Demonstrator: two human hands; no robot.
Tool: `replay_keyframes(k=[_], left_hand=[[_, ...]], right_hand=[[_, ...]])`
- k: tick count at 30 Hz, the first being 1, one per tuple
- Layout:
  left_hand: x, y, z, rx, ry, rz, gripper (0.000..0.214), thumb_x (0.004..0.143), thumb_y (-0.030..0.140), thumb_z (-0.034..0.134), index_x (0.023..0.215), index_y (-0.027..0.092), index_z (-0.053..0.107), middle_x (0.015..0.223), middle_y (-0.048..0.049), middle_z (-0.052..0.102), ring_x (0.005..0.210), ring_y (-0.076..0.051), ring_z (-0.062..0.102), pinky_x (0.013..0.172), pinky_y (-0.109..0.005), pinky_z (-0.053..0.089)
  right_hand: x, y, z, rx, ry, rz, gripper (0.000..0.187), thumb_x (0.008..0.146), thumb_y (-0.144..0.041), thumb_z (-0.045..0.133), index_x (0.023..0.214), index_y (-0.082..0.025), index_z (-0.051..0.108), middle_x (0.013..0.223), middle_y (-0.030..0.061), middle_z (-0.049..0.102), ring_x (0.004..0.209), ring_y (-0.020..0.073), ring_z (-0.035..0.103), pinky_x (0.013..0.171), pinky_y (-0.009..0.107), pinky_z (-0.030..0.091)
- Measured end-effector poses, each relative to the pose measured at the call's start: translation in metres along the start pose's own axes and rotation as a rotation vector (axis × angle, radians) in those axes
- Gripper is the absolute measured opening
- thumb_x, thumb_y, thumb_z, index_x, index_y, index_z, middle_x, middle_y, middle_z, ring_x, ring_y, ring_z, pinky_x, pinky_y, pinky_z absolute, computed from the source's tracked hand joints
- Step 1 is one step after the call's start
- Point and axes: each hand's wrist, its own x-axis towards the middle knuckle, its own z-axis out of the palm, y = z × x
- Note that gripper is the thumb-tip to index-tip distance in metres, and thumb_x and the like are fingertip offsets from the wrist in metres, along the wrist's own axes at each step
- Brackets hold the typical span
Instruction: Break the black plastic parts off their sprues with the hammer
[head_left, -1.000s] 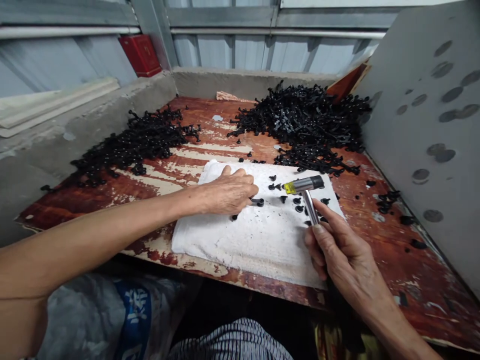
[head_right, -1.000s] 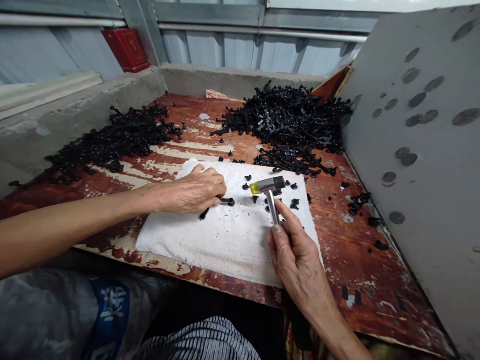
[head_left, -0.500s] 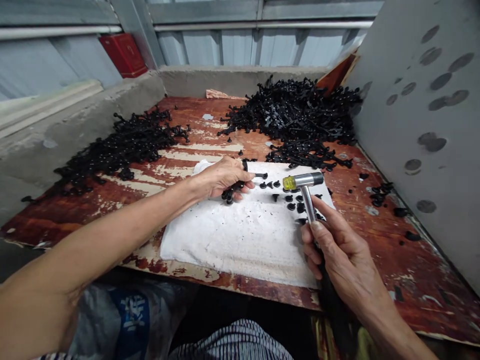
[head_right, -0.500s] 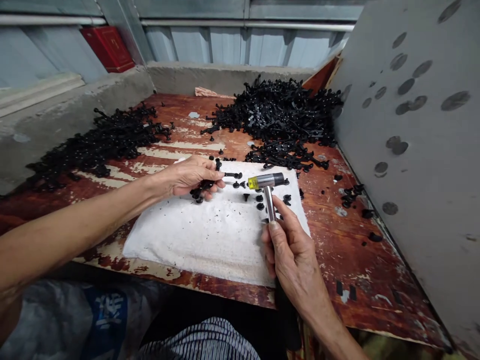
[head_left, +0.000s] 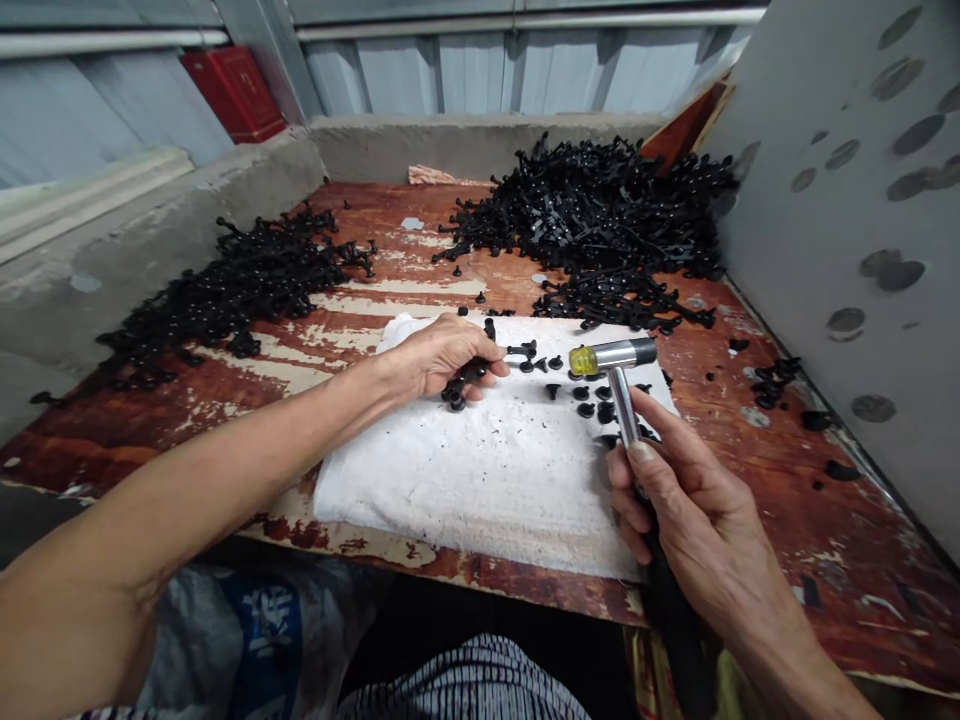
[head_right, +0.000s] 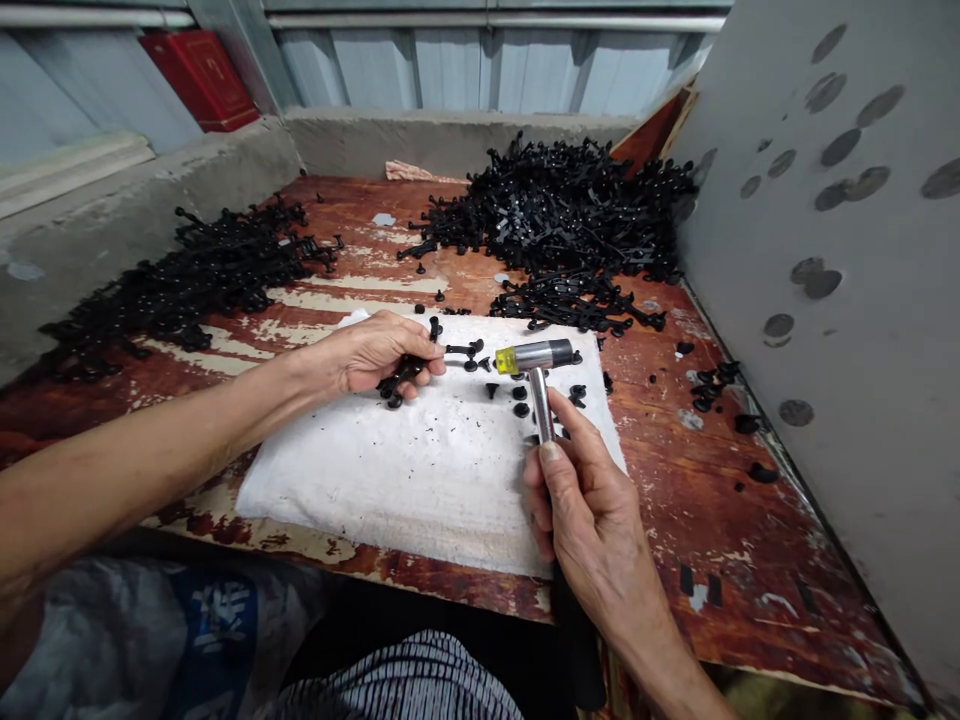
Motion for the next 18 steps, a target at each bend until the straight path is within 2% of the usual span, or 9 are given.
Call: replay_keyframes(k=[18], left_hand=[[0.0018, -0.0010, 0.0007, -0.005, -0.004, -0.031, 0.020, 0.069, 0.002, 0.058, 0.054, 0.014, 0.054, 0.051, -0.0067, 0.059, 0.040, -0.010, 0.049, 0.035, -0.022, 0.037]], right_hand=[[-0.0001, -0.0006, -0.0011, -0.006, -0.012, 0.005, 0.057, 0.086, -0.045, 0.056, 0.139, -0.031, 0.043, 0.067, -0.0052, 0.049, 0.042, 0.0090, 0.039, 0.029, 0.019, 0.034]])
